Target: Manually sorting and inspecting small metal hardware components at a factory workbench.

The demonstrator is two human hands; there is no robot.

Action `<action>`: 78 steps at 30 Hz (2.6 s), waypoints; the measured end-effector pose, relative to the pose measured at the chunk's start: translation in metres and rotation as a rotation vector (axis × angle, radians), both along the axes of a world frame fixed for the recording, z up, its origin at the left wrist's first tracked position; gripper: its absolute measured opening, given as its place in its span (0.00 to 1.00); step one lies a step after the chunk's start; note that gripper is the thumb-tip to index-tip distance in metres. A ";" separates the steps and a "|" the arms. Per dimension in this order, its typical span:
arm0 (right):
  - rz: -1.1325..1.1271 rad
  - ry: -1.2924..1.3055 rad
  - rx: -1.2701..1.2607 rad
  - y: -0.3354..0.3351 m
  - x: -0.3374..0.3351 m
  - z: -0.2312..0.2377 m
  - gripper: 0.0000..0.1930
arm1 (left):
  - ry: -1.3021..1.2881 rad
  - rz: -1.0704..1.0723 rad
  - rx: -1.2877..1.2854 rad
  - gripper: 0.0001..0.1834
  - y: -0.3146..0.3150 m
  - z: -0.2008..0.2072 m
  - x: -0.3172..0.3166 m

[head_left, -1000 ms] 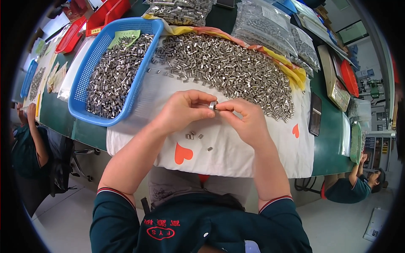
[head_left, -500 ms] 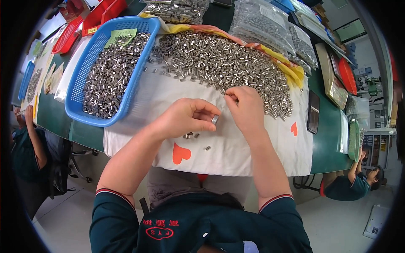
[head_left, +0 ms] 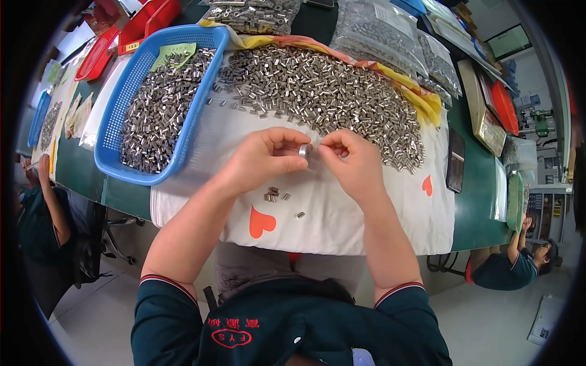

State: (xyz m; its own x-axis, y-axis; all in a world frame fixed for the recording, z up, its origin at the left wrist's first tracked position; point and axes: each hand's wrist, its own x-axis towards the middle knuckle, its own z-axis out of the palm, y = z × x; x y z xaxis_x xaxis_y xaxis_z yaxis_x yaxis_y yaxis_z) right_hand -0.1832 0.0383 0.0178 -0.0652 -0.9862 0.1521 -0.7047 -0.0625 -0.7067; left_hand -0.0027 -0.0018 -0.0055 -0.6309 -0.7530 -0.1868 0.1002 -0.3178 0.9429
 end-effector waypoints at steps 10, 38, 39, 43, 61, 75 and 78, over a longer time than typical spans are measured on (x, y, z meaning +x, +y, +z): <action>0.211 -0.170 -0.145 0.006 0.005 0.001 0.05 | -0.039 0.035 -0.019 0.18 0.000 0.002 0.001; 0.015 0.277 -0.307 -0.017 -0.008 -0.023 0.05 | -0.178 -0.214 -0.146 0.17 0.009 0.012 -0.003; 0.019 0.272 -0.308 -0.017 -0.005 -0.025 0.05 | -0.182 -0.210 -0.145 0.17 0.009 0.012 -0.001; 0.040 0.385 -0.283 -0.016 -0.001 -0.025 0.04 | -0.133 -0.193 -0.125 0.17 0.007 0.007 0.001; 0.175 -0.258 -0.080 0.007 0.008 0.000 0.04 | -0.051 0.060 0.016 0.19 0.001 0.005 -0.001; 0.210 -0.371 0.140 -0.003 -0.012 -0.002 0.07 | -0.052 -0.085 0.007 0.17 0.001 0.007 0.002; 0.024 -0.301 0.092 -0.011 -0.013 -0.012 0.04 | -0.135 -0.143 -0.030 0.18 0.005 0.010 0.000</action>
State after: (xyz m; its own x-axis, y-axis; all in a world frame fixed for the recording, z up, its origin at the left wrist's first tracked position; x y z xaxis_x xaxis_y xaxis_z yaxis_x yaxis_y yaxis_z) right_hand -0.1960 0.0275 0.0060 -0.0700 -0.9968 0.0397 -0.4618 -0.0029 -0.8870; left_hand -0.0027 0.0033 0.0042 -0.7026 -0.6640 -0.2558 -0.0724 -0.2910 0.9540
